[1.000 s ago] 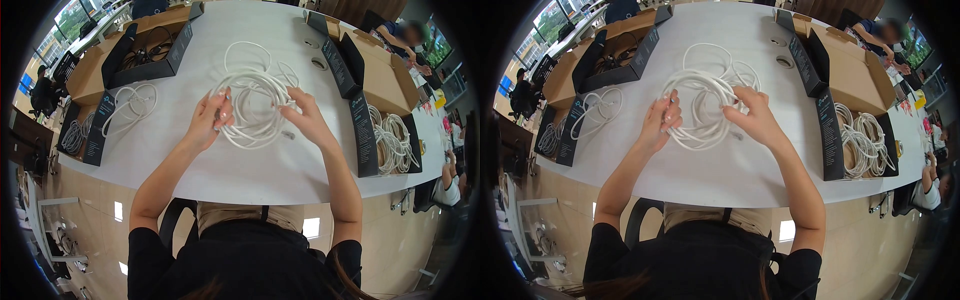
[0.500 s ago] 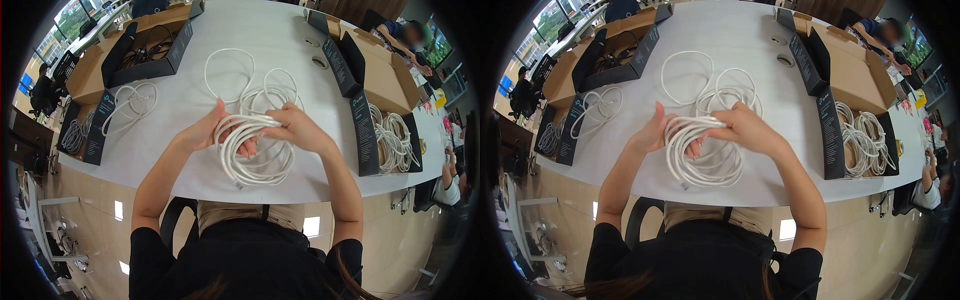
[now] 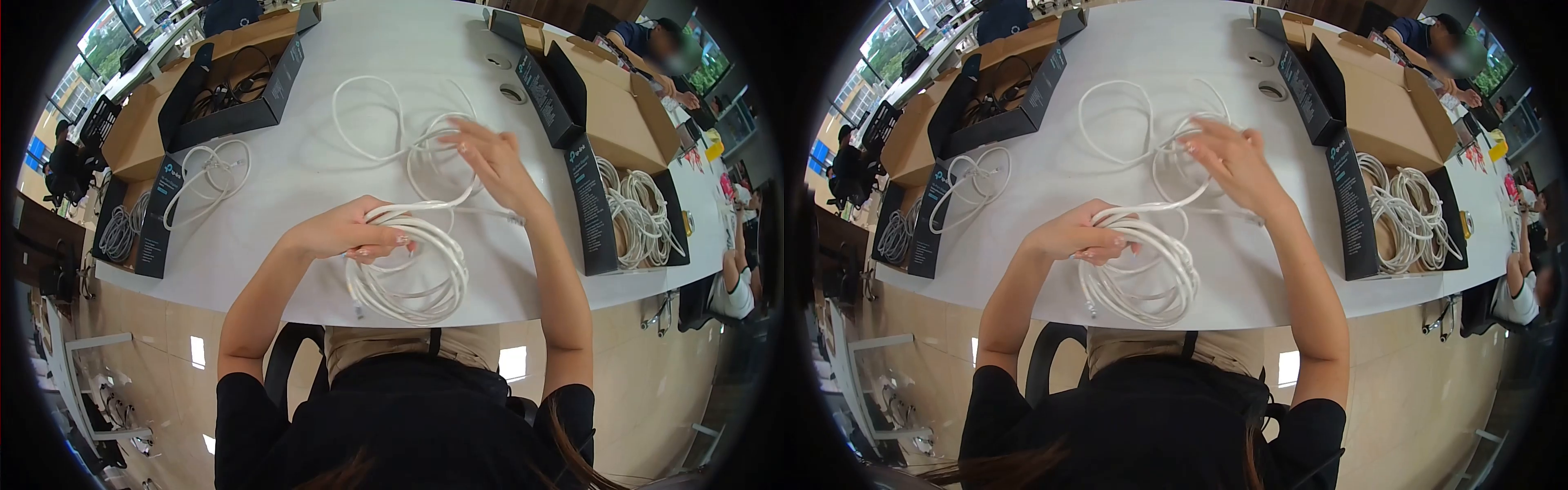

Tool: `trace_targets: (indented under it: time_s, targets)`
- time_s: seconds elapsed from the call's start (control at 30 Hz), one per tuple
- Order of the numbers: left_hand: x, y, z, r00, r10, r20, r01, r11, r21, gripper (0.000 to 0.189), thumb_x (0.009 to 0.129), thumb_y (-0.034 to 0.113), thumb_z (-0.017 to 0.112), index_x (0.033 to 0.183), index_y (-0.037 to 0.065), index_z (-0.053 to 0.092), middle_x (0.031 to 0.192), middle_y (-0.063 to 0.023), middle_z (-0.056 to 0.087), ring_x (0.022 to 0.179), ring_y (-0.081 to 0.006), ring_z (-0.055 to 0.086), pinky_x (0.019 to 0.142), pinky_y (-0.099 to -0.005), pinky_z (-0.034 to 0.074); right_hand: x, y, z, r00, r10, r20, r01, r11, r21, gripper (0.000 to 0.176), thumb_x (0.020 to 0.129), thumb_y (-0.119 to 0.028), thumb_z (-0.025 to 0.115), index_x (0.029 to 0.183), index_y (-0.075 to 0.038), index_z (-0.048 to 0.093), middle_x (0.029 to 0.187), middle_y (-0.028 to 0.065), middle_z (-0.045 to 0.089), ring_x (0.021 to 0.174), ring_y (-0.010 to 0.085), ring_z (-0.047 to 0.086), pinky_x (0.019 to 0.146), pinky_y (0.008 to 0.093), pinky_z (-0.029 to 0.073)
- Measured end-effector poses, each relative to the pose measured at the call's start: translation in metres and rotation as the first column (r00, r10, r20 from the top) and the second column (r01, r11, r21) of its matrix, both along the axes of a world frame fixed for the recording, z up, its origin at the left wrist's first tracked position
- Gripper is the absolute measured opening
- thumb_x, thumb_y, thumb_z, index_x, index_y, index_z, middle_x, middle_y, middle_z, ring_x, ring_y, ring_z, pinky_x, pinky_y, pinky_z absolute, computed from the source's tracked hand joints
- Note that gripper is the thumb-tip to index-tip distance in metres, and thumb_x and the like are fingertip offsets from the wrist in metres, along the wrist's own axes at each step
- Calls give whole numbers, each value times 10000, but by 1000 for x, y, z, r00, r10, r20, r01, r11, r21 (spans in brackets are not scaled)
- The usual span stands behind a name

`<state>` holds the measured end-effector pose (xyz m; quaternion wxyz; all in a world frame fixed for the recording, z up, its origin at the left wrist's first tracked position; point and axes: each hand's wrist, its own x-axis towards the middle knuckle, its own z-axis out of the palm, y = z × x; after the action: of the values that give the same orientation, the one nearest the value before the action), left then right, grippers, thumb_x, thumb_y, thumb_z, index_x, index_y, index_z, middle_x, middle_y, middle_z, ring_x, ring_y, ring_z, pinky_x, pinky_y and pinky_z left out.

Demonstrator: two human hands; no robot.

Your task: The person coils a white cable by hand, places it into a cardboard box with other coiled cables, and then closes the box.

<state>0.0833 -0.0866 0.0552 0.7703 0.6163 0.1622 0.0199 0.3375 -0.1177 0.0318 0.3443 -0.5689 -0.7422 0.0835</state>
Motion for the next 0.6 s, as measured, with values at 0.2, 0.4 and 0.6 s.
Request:
trace_targets:
  time_s: [0.2,0.4,0.6]
  targets:
    - [-47,-4,33,996,84,33,-90,974,210,217,858,162,505,885,-37,588,464,36,379,369,-18,289,368,-185,240,49,10,-20,904,-333,267,349,937,-11,391,800,-493,574,1029,-188,665,1247,106,532,1222,262,407,994,429,193]
    - [-101,-10,29,928,364,86,-372,919,131,425,879,335,530,887,-91,531,448,42,368,335,-5,286,334,-176,225,21,16,-24,938,-185,293,169,982,79,247,767,-364,648,902,-159,652,1067,52,605,1054,191,529,1023,467,178]
    - [-196,-16,0,547,804,232,-816,575,-68,411,935,387,427,923,-14,518,445,64,357,299,-10,282,303,-180,200,36,50,-16,689,-361,628,171,924,343,99,804,-267,591,819,-175,625,795,-23,604,903,145,561,1024,442,214]
